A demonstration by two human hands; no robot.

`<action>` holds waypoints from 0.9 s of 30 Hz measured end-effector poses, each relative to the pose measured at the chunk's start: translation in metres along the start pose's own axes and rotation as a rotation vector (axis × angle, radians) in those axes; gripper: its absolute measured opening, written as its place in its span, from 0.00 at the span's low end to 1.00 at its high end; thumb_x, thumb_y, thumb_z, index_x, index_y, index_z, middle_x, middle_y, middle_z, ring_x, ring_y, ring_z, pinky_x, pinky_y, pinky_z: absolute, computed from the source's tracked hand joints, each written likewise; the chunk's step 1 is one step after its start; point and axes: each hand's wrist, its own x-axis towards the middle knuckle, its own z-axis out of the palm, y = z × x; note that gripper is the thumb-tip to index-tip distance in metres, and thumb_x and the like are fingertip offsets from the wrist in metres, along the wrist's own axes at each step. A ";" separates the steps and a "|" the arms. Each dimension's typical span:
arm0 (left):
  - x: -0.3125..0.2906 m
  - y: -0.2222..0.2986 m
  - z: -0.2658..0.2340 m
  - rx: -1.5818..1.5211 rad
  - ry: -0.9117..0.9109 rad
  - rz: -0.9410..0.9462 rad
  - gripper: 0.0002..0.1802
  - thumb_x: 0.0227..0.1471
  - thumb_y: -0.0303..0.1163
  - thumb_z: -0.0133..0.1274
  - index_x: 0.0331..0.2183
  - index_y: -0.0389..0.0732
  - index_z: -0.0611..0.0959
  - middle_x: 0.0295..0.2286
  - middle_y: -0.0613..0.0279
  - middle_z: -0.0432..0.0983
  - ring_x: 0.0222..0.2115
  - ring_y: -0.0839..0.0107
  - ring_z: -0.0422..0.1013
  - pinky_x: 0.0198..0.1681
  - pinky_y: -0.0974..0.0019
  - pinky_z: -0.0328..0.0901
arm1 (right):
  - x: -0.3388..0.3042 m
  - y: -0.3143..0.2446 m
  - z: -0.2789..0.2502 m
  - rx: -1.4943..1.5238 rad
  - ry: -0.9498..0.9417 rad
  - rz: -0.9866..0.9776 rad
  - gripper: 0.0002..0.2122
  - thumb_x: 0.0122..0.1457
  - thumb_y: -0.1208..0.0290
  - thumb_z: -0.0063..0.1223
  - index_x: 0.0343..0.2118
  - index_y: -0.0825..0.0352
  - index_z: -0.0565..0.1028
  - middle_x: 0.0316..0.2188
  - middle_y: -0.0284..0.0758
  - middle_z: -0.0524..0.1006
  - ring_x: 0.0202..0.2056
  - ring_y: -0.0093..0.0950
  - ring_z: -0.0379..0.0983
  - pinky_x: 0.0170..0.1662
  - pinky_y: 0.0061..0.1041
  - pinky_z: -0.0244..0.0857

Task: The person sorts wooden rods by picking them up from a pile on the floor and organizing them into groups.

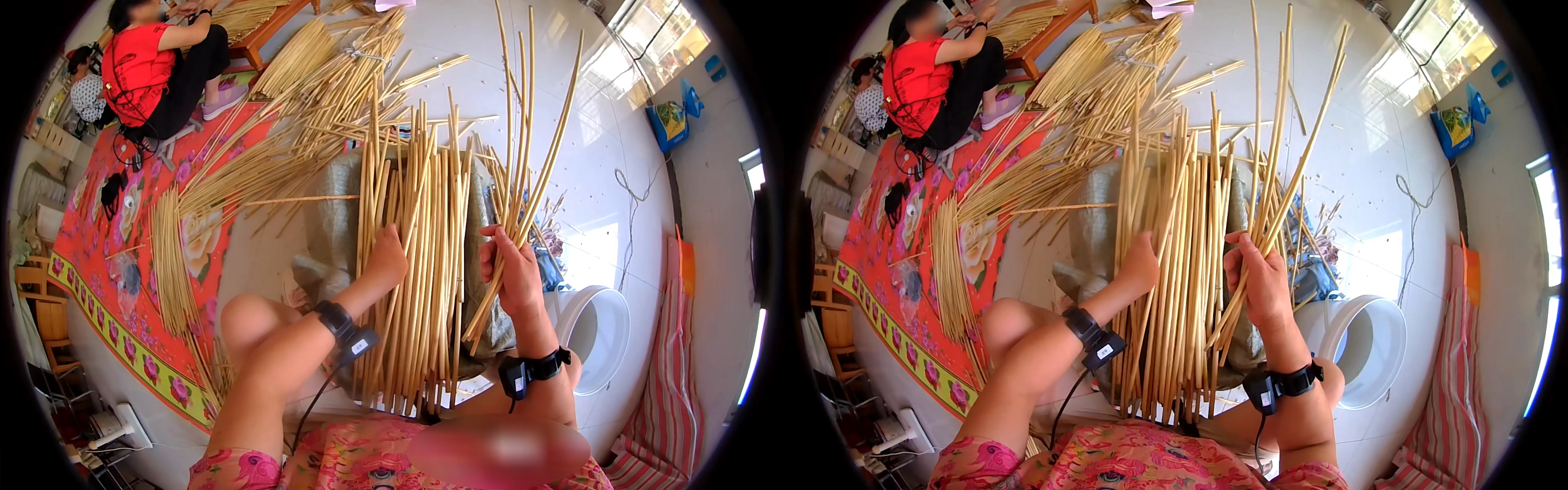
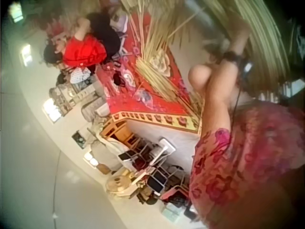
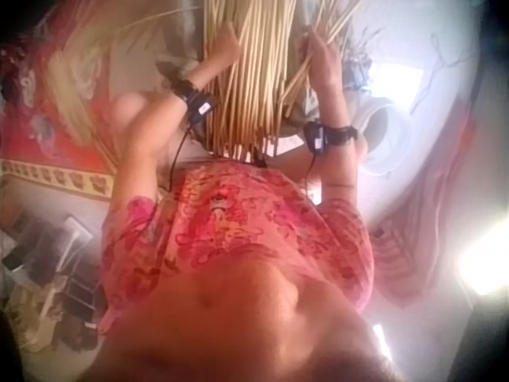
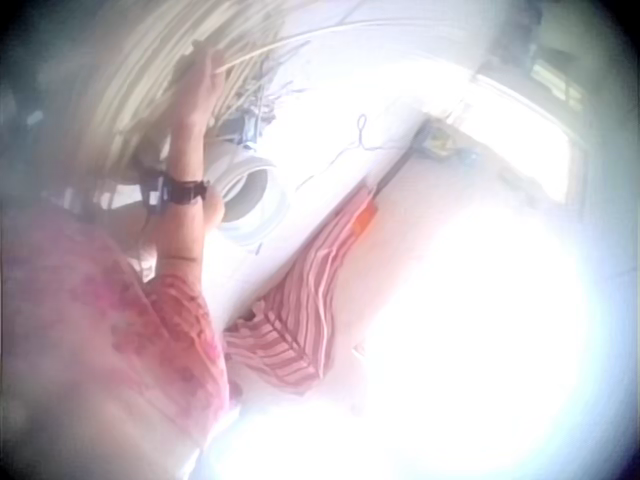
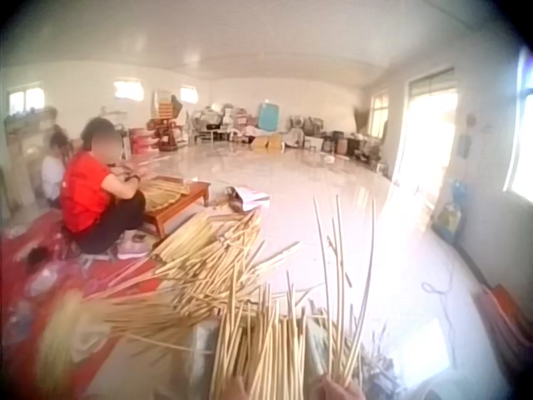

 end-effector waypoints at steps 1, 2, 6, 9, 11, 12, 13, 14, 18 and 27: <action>0.004 -0.002 -0.005 0.048 -0.193 -0.050 0.22 0.47 0.20 0.40 0.47 0.28 0.63 0.45 0.33 0.59 0.43 0.38 0.63 0.48 0.50 0.62 | 0.000 0.000 0.000 0.001 -0.002 0.000 0.13 0.64 0.63 0.41 0.40 0.69 0.70 0.18 0.28 0.69 0.16 0.18 0.63 0.18 0.18 0.58; 0.004 -0.003 -0.006 0.058 -0.189 -0.031 0.22 0.46 0.20 0.40 0.46 0.28 0.63 0.45 0.33 0.59 0.43 0.38 0.63 0.48 0.50 0.62 | 0.000 0.000 -0.001 -0.002 -0.002 0.001 0.13 0.64 0.63 0.41 0.40 0.69 0.70 0.18 0.28 0.69 0.16 0.19 0.63 0.18 0.18 0.58; 0.002 -0.002 -0.008 0.057 -0.179 0.006 0.21 0.46 0.21 0.41 0.45 0.29 0.67 0.45 0.34 0.60 0.43 0.39 0.64 0.48 0.51 0.62 | 0.000 0.000 0.000 -0.011 -0.010 -0.008 0.13 0.64 0.63 0.41 0.40 0.70 0.70 0.18 0.29 0.69 0.16 0.19 0.62 0.18 0.18 0.57; 0.001 0.000 -0.008 0.064 -0.157 0.074 0.22 0.46 0.22 0.42 0.46 0.30 0.67 0.45 0.37 0.62 0.43 0.41 0.65 0.48 0.51 0.62 | 0.000 0.001 0.000 -0.017 -0.013 -0.019 0.13 0.64 0.64 0.41 0.40 0.70 0.70 0.18 0.29 0.69 0.15 0.19 0.62 0.18 0.18 0.56; 0.002 -0.001 -0.006 0.086 -0.160 0.105 0.23 0.47 0.24 0.42 0.48 0.31 0.67 0.45 0.39 0.63 0.44 0.42 0.65 0.48 0.51 0.62 | 0.000 0.002 0.000 -0.014 -0.018 -0.021 0.13 0.64 0.64 0.41 0.40 0.70 0.70 0.18 0.29 0.69 0.15 0.19 0.61 0.18 0.18 0.56; 0.002 -0.001 -0.006 0.100 -0.173 0.102 0.24 0.47 0.25 0.42 0.49 0.31 0.67 0.46 0.40 0.64 0.45 0.43 0.64 0.48 0.51 0.62 | 0.000 0.002 0.000 -0.010 -0.023 -0.020 0.13 0.64 0.64 0.41 0.40 0.70 0.70 0.18 0.29 0.69 0.15 0.19 0.62 0.18 0.18 0.56; 0.003 -0.002 -0.005 0.113 -0.186 0.098 0.25 0.48 0.26 0.42 0.49 0.32 0.67 0.47 0.40 0.64 0.46 0.43 0.64 0.49 0.51 0.62 | 0.000 0.002 0.000 -0.005 -0.027 -0.019 0.13 0.64 0.63 0.41 0.39 0.70 0.70 0.18 0.29 0.69 0.15 0.19 0.62 0.18 0.18 0.56; 0.004 -0.003 -0.005 0.105 -0.221 0.078 0.25 0.48 0.27 0.41 0.50 0.32 0.66 0.48 0.41 0.64 0.47 0.44 0.64 0.50 0.52 0.62 | 0.000 0.003 0.000 -0.008 -0.028 -0.018 0.13 0.64 0.63 0.41 0.39 0.70 0.70 0.18 0.29 0.69 0.15 0.19 0.62 0.18 0.18 0.56; 0.012 -0.001 -0.004 0.068 -0.313 -0.011 0.27 0.50 0.30 0.39 0.53 0.33 0.64 0.50 0.41 0.63 0.50 0.45 0.62 0.52 0.53 0.60 | -0.002 0.002 0.002 -0.025 -0.030 -0.019 0.13 0.64 0.63 0.41 0.39 0.70 0.70 0.18 0.29 0.69 0.15 0.19 0.62 0.18 0.18 0.56; 0.016 -0.016 0.001 -0.103 -0.296 -0.016 0.27 0.46 0.23 0.41 0.52 0.34 0.67 0.46 0.40 0.68 0.49 0.48 0.63 0.53 0.57 0.57 | 0.001 0.001 0.004 -0.040 -0.038 -0.009 0.12 0.64 0.64 0.40 0.39 0.69 0.70 0.18 0.29 0.69 0.16 0.19 0.63 0.19 0.18 0.57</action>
